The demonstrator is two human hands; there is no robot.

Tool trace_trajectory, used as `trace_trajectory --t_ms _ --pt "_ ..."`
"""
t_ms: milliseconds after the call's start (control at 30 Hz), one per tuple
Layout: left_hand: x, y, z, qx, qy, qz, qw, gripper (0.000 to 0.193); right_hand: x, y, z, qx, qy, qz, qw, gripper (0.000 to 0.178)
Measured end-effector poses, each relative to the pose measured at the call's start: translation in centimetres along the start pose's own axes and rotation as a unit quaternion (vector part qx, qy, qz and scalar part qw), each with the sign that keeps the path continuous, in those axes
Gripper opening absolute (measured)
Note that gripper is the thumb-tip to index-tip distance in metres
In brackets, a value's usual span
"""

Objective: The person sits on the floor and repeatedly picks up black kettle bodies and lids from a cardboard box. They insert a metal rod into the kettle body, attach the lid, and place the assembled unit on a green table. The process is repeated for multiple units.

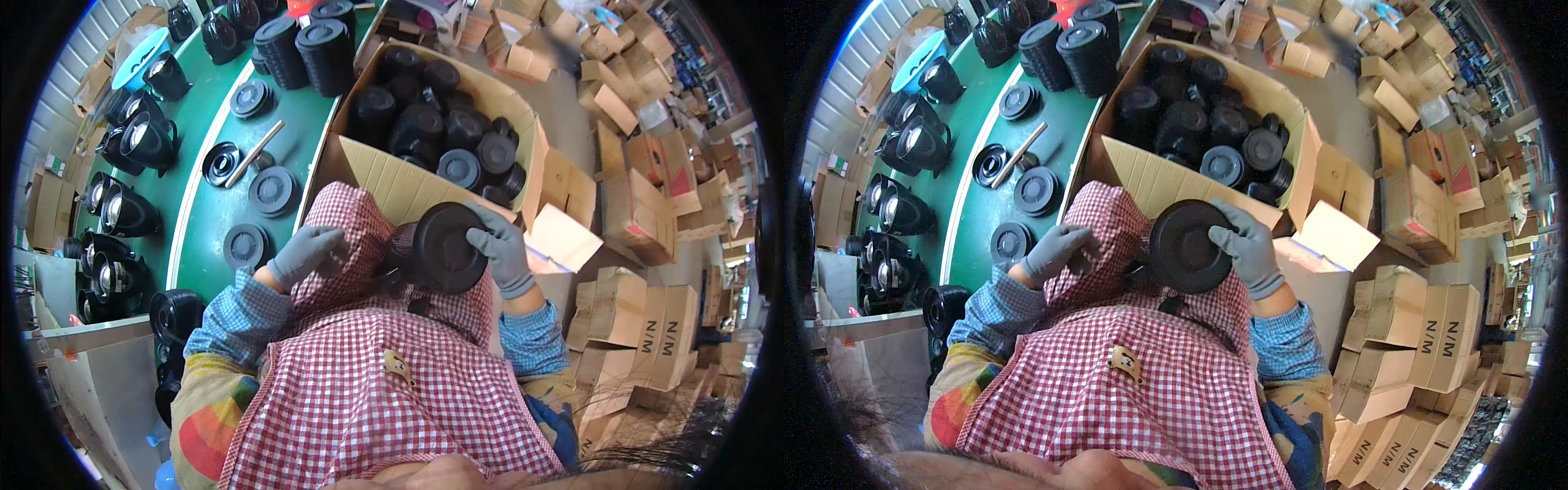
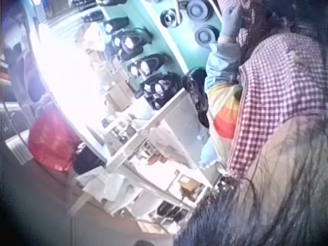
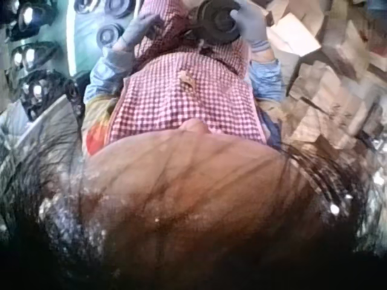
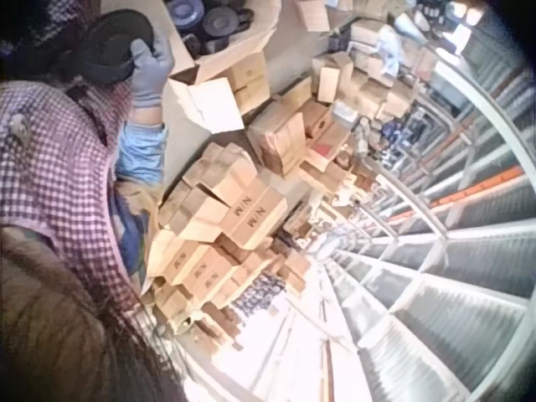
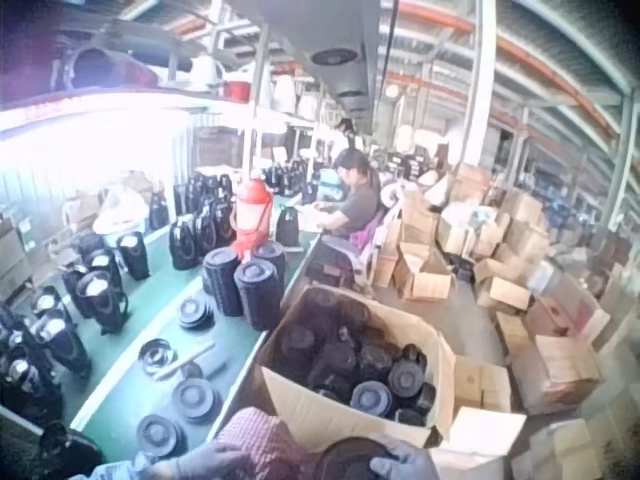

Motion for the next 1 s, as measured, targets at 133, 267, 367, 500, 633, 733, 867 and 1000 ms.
trace_trajectory --t_ms 133,267,367,500,633,733,867,1000 --pt "-1.0 1.2 -2.4 -0.210 0.172 -0.010 0.962 0.071 1.6 7.7 -2.6 -0.178 0.034 0.150 0.972 0.070" --pt "-1.9 -1.1 -0.9 -0.514 0.268 -0.224 0.784 0.050 5.1 9.8 -6.9 -0.180 0.112 0.212 0.954 0.076" --pt "-6.6 -3.3 5.9 -0.412 0.112 -0.411 0.806 0.053 9.3 7.9 -5.9 -0.318 0.063 0.167 0.931 0.061" --pt "-12.6 -10.9 19.3 -0.274 -0.217 -0.460 0.816 0.036 11.9 1.0 -2.7 -0.202 0.033 0.108 0.973 0.043" --pt "-7.5 -13.9 36.9 -0.155 -0.381 -0.453 0.791 0.042 10.3 -8.1 -0.3 -0.207 -0.013 -0.073 0.975 0.042" --pt "-2.1 -13.3 51.6 -0.048 -0.489 -0.435 0.755 0.024 10.8 -8.0 -3.0 -0.242 0.010 -0.120 0.963 0.043" --pt "2.4 -13.0 59.6 0.041 -0.663 -0.233 0.710 0.026 10.3 -10.6 -1.5 -0.225 -0.014 -0.154 0.962 0.045" --pt "4.4 -16.0 59.0 0.059 -0.646 -0.152 0.746 0.040 10.8 -11.2 -0.9 -0.296 -0.021 -0.216 0.930 0.044"
Point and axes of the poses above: each hand's wrist, its own x-axis towards the middle knuckle, its own z-axis out of the back of the hand, y = z × x, the point moved 7 cm from there along x, towards the middle knuckle, and after that the axes turned 12 degrees about y, right-handed, at the moved point
